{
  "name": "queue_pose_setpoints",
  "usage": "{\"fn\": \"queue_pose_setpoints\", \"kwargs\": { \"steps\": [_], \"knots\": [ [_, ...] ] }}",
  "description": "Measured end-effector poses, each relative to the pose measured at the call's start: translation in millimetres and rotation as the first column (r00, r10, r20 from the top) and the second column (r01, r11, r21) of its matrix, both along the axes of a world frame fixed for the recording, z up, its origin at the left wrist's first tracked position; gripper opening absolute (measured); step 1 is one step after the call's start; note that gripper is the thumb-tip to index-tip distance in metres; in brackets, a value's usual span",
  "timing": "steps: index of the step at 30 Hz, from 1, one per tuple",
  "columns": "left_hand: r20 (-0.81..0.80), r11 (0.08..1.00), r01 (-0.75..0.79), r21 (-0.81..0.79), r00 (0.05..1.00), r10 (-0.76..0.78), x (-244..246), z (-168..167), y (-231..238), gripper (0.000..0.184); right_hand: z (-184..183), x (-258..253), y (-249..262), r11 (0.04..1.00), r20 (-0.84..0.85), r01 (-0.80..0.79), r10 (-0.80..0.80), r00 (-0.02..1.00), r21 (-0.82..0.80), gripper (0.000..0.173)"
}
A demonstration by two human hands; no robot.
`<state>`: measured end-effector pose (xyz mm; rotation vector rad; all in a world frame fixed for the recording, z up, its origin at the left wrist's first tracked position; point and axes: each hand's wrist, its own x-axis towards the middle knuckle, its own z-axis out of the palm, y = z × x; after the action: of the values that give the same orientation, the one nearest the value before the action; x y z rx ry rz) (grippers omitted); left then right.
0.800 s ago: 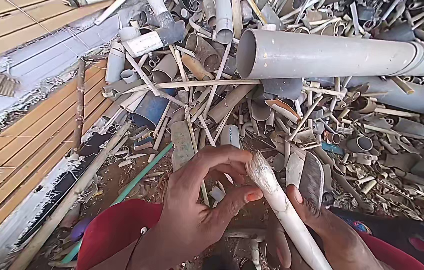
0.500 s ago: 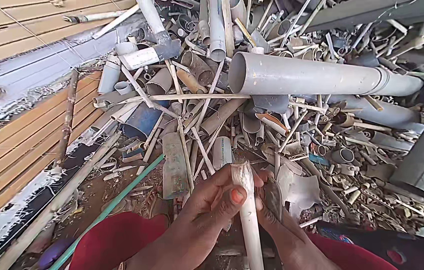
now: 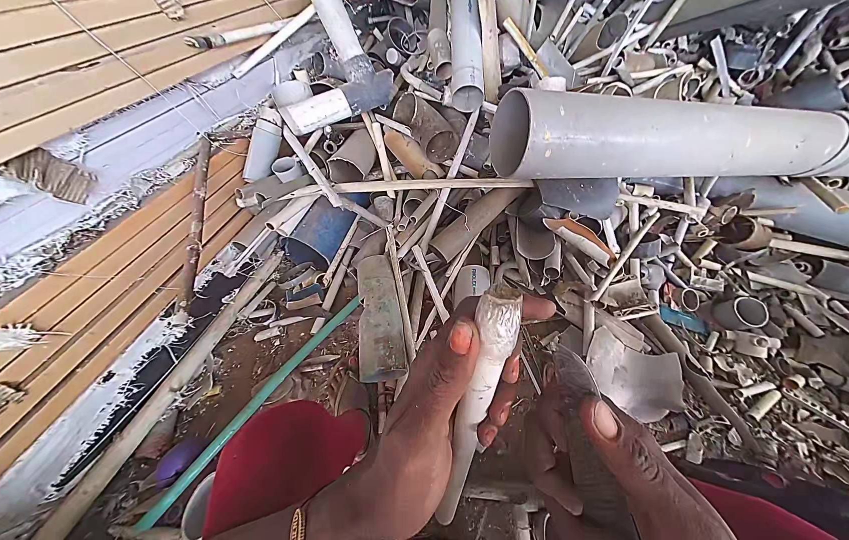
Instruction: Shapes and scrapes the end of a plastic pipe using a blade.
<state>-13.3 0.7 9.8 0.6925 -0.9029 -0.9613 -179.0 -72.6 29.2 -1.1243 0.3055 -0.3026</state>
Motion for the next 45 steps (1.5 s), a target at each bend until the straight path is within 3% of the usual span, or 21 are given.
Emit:
{"fn": "queue_pose_setpoints", "kwargs": {
  "steps": [4, 12, 16, 21, 26, 33, 38, 45],
  "knots": [
    [0.13, 0.996, -0.08, -0.049, 0.988, 0.085, -4, -1, 0, 0.048, -6, 4, 5, 0.97, 0.161, 0.039, 0.0, 0.987, -0.24, 0.041],
    [0.168, 0.996, -0.077, -0.042, 0.982, 0.084, -9, -1, 0, 0.047, 2, 5, 5, 0.807, -0.044, 0.095, -0.148, 0.988, -0.582, 0.05],
    [0.24, 0.995, -0.088, -0.043, 0.966, 0.096, -9, -2, 0, 0.048, 0, 5, 2, 0.699, -0.045, 0.126, -0.22, 0.974, -0.704, 0.054],
    [0.228, 0.995, -0.089, -0.032, 0.969, 0.094, -12, -1, -2, 0.045, 3, 5, 1, 0.701, -0.047, 0.14, -0.24, 0.97, -0.7, 0.051],
    [0.316, 0.992, -0.122, -0.036, 0.94, 0.127, -17, -6, -2, 0.04, 6, 5, 4, 0.718, -0.051, 0.152, -0.252, 0.966, -0.68, 0.049],
    [0.089, 0.997, -0.07, 0.026, 0.994, 0.067, -19, -5, -1, 0.044, 3, 5, 4, 0.72, -0.052, 0.137, -0.233, 0.971, -0.681, 0.049],
    [0.128, 0.993, -0.118, 0.027, 0.985, 0.113, -20, -8, -1, 0.041, 4, 5, 3, 0.748, -0.082, 0.114, -0.219, 0.972, -0.654, 0.046],
    [0.312, 0.964, -0.264, -0.018, 0.915, 0.256, -22, -11, -2, 0.036, 6, 6, 8, 0.817, -0.11, 0.119, -0.217, 0.97, -0.565, 0.041]
  ]
}}
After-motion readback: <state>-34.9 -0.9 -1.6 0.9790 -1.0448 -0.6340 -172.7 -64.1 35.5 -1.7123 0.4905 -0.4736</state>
